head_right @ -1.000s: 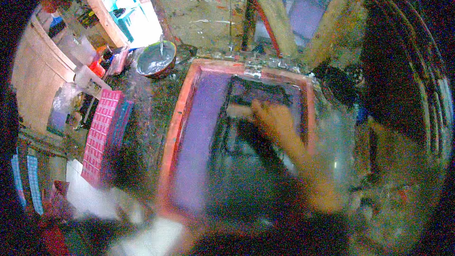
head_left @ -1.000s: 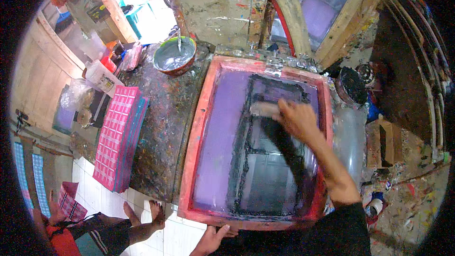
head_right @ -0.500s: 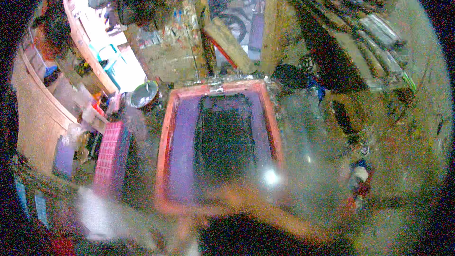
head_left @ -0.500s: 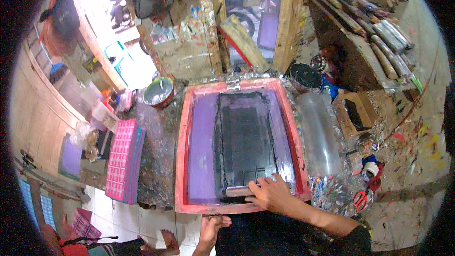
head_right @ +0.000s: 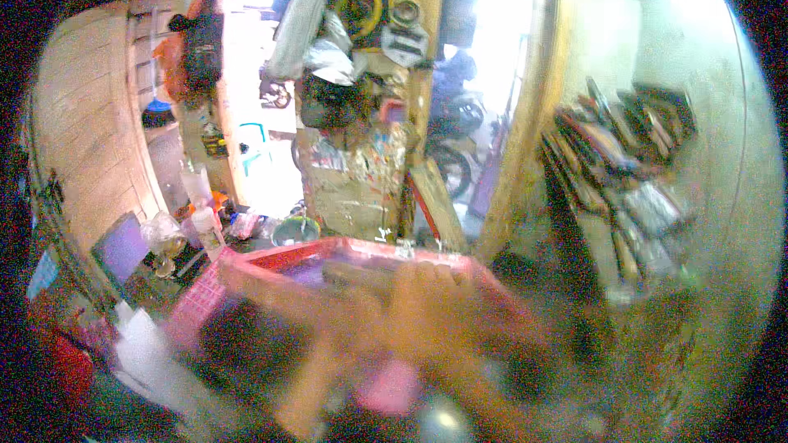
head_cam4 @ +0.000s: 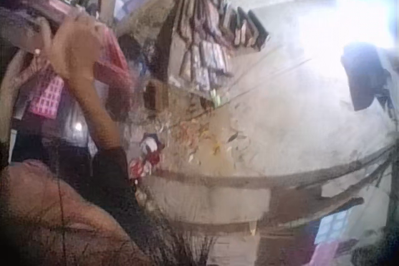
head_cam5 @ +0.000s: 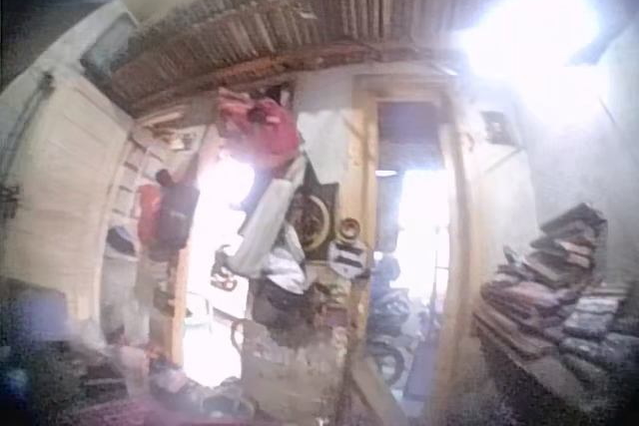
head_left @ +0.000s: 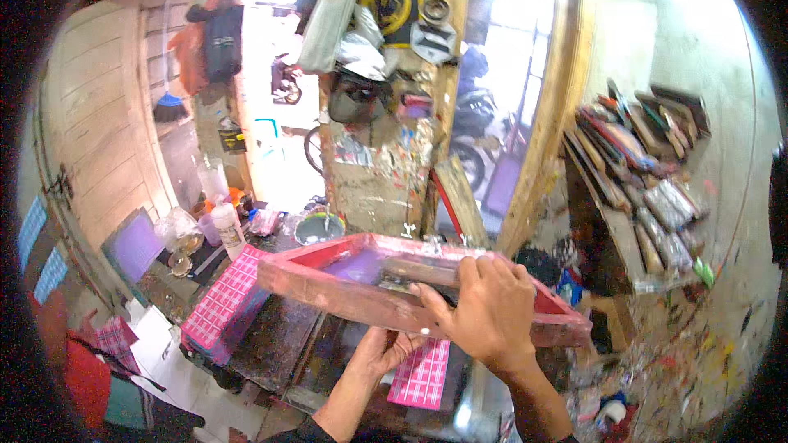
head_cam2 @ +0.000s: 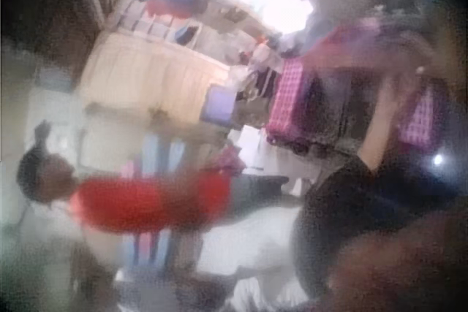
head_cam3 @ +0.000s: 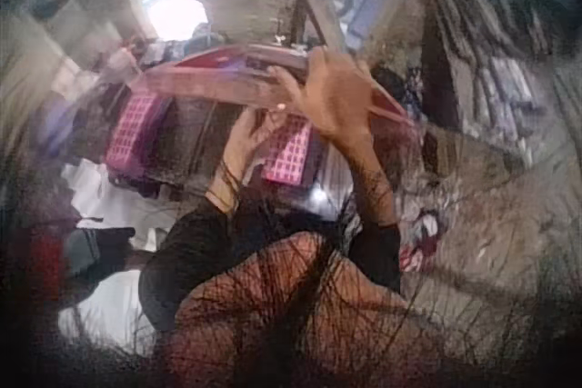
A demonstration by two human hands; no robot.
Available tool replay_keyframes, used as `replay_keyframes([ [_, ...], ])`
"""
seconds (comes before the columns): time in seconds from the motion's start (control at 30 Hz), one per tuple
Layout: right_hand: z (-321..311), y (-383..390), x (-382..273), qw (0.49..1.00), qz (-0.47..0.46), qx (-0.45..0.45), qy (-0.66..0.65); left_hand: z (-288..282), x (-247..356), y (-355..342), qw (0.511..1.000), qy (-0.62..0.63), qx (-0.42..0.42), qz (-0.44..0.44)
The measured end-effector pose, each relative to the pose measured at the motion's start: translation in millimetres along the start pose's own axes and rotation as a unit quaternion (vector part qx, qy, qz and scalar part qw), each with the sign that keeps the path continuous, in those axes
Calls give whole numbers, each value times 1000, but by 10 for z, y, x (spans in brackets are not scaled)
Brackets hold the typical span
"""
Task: The person performs screen printing on fabric pieces by placing each piece onto a glass surface, lowering the screen, and spreading ink across the screen using a squeegee by hand before lifting the screen and setting the printed fabric aside.
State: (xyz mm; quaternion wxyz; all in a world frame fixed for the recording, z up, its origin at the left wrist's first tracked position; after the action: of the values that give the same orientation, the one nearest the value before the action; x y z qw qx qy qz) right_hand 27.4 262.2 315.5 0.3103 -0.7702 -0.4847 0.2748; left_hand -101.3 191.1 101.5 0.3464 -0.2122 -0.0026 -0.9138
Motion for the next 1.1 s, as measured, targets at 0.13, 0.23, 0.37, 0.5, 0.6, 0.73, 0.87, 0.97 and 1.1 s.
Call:
replay_keyframes([
  [0.13,118,-440,183,998,21,-57,20,-409,-191,-289,996,-86,22,30],
  [0.23,-52,-931,213,994,57,-94,28,-670,-29,-85,900,-399,118,128],
  [0.37,-34,-1392,253,996,51,-66,41,-1777,855,732,504,-807,170,255],
  [0.5,91,-1786,360,993,59,-88,44,-2405,1923,885,380,-874,182,243],
  [0.6,70,-1970,532,991,91,-74,67,-1331,2650,726,373,-877,187,239],
  [0.73,172,-2065,548,993,92,-60,36,-956,4190,1295,255,-907,253,221],
  [0.87,466,-2275,873,986,5,-113,122,-727,3499,1190,63,-922,135,356],
  [0.97,530,-2291,828,944,-207,-52,252,-1079,1727,1340,361,-916,-35,172],
  [1.1,358,-2163,294,981,30,-148,119,-1287,276,1292,416,-873,-234,99],
])
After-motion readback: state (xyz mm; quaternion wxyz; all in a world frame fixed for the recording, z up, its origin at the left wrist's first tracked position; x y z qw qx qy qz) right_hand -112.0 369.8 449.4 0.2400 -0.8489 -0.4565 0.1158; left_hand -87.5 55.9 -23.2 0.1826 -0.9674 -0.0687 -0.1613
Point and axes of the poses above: each hand's wrist, its own y-axis away from the middle knuckle, its own z-axis out of the palm, x = y × z, the point moved 3 cm from there along -y, towards the middle knuckle, and after that the axes turned 12 degrees about z, right-handed, at the moved point
